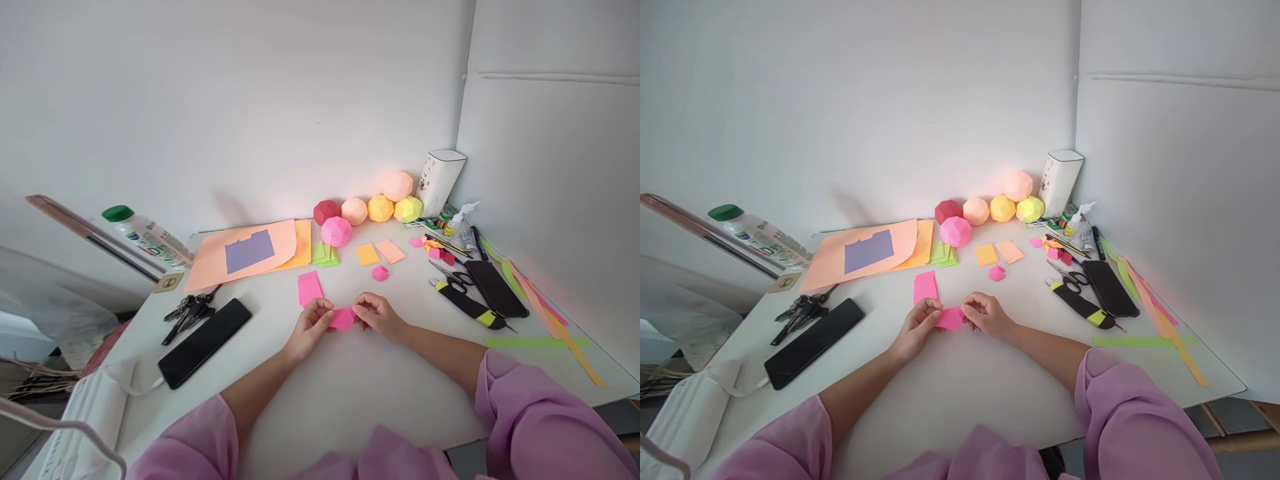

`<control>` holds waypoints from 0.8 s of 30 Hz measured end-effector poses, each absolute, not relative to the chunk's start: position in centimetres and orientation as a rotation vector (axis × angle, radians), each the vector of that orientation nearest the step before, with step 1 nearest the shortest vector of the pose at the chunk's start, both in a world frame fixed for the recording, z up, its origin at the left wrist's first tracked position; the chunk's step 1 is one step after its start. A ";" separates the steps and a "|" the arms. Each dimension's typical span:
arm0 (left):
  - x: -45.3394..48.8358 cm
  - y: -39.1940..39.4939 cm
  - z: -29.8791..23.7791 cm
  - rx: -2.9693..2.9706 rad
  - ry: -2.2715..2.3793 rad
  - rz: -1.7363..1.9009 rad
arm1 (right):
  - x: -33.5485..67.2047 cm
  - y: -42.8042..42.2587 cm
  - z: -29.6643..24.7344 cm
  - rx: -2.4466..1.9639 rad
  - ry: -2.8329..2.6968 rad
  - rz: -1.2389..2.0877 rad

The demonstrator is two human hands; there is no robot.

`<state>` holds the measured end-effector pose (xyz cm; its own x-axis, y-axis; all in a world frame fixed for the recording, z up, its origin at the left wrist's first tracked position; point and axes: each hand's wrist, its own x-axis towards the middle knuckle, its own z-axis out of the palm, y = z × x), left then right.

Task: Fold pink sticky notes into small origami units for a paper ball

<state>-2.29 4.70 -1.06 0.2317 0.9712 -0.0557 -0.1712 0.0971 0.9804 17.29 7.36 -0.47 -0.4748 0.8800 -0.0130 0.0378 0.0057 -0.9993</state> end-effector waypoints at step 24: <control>-2.3 5.5 -1.7 1.031 0.932 1.136 | 17.3 7.6 -1.1 -0.946 -1.693 1.583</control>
